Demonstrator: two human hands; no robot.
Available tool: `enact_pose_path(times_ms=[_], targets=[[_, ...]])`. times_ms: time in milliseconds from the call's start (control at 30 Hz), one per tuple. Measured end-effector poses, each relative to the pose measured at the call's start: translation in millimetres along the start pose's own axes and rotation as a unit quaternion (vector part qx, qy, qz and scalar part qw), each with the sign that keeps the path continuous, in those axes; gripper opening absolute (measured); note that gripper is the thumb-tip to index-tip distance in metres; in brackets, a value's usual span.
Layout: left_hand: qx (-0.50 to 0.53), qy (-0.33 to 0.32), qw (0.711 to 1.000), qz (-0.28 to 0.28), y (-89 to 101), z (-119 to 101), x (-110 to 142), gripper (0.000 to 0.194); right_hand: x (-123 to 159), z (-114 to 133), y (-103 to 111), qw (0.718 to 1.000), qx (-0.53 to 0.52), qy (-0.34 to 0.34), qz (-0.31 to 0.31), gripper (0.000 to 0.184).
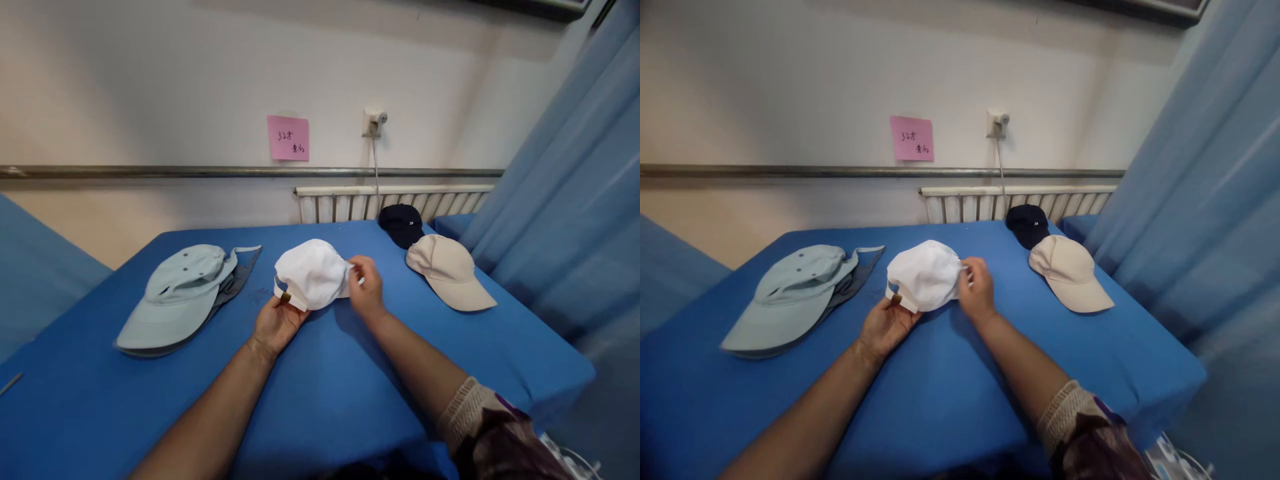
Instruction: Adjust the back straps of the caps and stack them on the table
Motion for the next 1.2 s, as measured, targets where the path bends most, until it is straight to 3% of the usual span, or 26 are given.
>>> enact_pose_path(times_ms=[33, 100, 167, 300, 400, 500, 533, 633, 700, 767, 833, 900, 1200], targets=[[-0.010, 0.013, 1.000, 0.001, -1.5, 3, 1, 0.028, 18, 16, -10, 0.988, 0.039, 0.119, 0.090, 0.024], [-0.045, 0.050, 0.998, 0.009, -4.5, 11, 3, 0.025, 50, 36, -25, 0.934, 0.109, 0.260, 0.221, 0.032], [-0.088, 0.062, 0.994, 0.015, -7.0, 18, 7, 0.023, 64, 39, -33, 0.907, 0.185, 0.287, 0.247, 0.033], [-0.242, 0.029, 0.970, 0.002, -6.9, 24, 10, 0.019, 54, 15, -30, 0.903, 0.261, 0.248, 0.235, 0.022], [-0.478, -0.013, 0.876, -0.053, -2.5, 17, 13, 0.011, 41, -5, -23, 0.912, 0.271, 0.188, 0.242, 0.005], [-0.621, -0.118, 0.771, -0.080, -4.3, 4, 20, 0.006, 39, -10, -21, 0.906, 0.294, 0.150, 0.264, 0.008], [-0.662, -0.168, 0.727, -0.075, -7.0, -1, 22, 0.008, 40, -10, -21, 0.902, 0.309, 0.141, 0.267, 0.008], [-0.779, -0.298, 0.550, -0.035, -15.9, -5, 28, 0.015, 42, -8, -22, 0.884, 0.351, 0.115, 0.286, 0.014], [-0.823, -0.299, 0.483, 0.012, -16.6, -2, 26, 0.020, 43, -8, -21, 0.868, 0.372, 0.098, 0.315, 0.019], [-0.853, -0.276, 0.440, 0.056, -13.7, 4, 21, 0.023, 42, -9, -20, 0.855, 0.383, 0.076, 0.343, 0.020], [-0.866, -0.264, 0.416, 0.083, -9.6, 8, 16, 0.023, 41, -11, -17, 0.850, 0.378, 0.044, 0.364, 0.018], [-0.869, -0.261, 0.409, 0.099, -6.2, 9, 12, 0.022, 39, -12, -15, 0.854, 0.359, 0.018, 0.377, 0.017], [-0.847, -0.230, 0.466, 0.110, 2.4, 11, 7, 0.017, 42, -19, -17, 0.889, 0.292, -0.041, 0.350, 0.023]])
Point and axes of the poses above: each hand's wrist, its own x-axis away from the middle knuckle, its own y-axis out of the back of the hand, z = x × y, the point moved 2 cm from there along -x, towards the middle knuckle, and after that the axes turned 5 degrees about -z, right-handed, at the moved point
